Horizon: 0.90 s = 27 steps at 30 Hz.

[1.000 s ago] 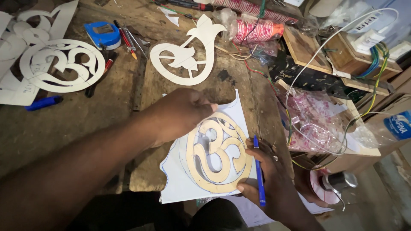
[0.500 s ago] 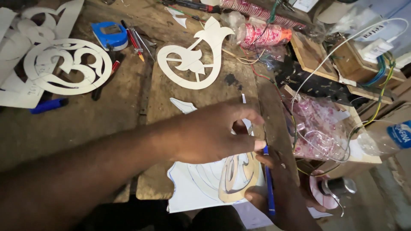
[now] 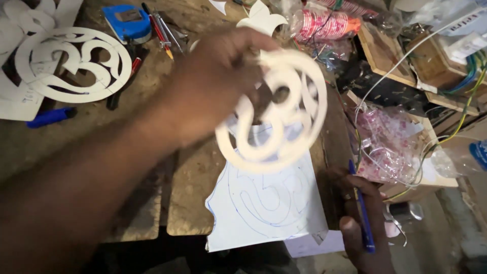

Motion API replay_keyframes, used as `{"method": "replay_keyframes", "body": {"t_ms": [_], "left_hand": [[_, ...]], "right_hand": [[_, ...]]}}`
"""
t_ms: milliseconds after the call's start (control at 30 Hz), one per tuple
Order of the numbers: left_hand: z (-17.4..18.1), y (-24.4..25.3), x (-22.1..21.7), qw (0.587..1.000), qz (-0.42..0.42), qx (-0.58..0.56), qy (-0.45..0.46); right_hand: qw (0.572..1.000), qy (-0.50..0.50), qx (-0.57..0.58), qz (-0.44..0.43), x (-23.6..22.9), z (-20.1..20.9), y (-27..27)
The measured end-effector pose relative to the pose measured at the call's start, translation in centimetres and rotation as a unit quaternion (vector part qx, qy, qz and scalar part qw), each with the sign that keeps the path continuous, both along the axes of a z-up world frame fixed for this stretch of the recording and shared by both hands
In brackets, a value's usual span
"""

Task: Trace a wooden pattern onto a piece of paper using a blue pen.

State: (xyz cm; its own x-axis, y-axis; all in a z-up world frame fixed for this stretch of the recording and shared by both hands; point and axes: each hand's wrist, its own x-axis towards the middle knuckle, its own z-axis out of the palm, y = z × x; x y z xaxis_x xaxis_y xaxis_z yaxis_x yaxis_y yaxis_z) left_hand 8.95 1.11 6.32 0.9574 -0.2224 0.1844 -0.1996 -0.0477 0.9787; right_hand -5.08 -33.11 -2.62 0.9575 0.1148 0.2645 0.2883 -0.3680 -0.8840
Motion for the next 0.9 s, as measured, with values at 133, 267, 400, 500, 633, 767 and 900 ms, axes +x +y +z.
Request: {"method": "replay_keyframes", "body": {"t_ms": [133, 267, 400, 500, 633, 767, 900], "left_hand": [[-0.4, 2.1, 1.8, 0.983, 0.028, -0.128, -0.13], [-0.6, 3.7, 2.6, 0.98, 0.184, -0.059, -0.045], [-2.9, 5.4, 4.3, 0.977, 0.162, -0.067, -0.124], [-2.6, 6.0, 3.8, 0.965, 0.214, 0.032, -0.146], [-3.4, 6.5, 4.9, 0.969, 0.219, -0.047, -0.108], [-3.9, 7.3, 5.3, 0.954, 0.275, 0.079, -0.085], [-3.7, 8.0, 5.7, 0.938, 0.335, -0.029, 0.08]], "right_hand": [[0.998, -0.027, -0.056, -0.015, 0.0, -0.5, -0.7], [0.999, -0.018, 0.018, 0.021, 0.1, 0.1, 0.4], [0.998, -0.051, -0.004, 0.043, 0.3, -0.2, 0.1], [0.998, -0.054, 0.007, 0.04, 0.2, -0.4, 0.2], [0.995, -0.068, 0.029, 0.067, 0.4, -0.8, -0.1], [0.995, -0.076, 0.0, 0.057, 0.5, -1.0, -0.1], [0.996, -0.076, -0.029, 0.047, 0.4, -0.7, 0.0]]}}
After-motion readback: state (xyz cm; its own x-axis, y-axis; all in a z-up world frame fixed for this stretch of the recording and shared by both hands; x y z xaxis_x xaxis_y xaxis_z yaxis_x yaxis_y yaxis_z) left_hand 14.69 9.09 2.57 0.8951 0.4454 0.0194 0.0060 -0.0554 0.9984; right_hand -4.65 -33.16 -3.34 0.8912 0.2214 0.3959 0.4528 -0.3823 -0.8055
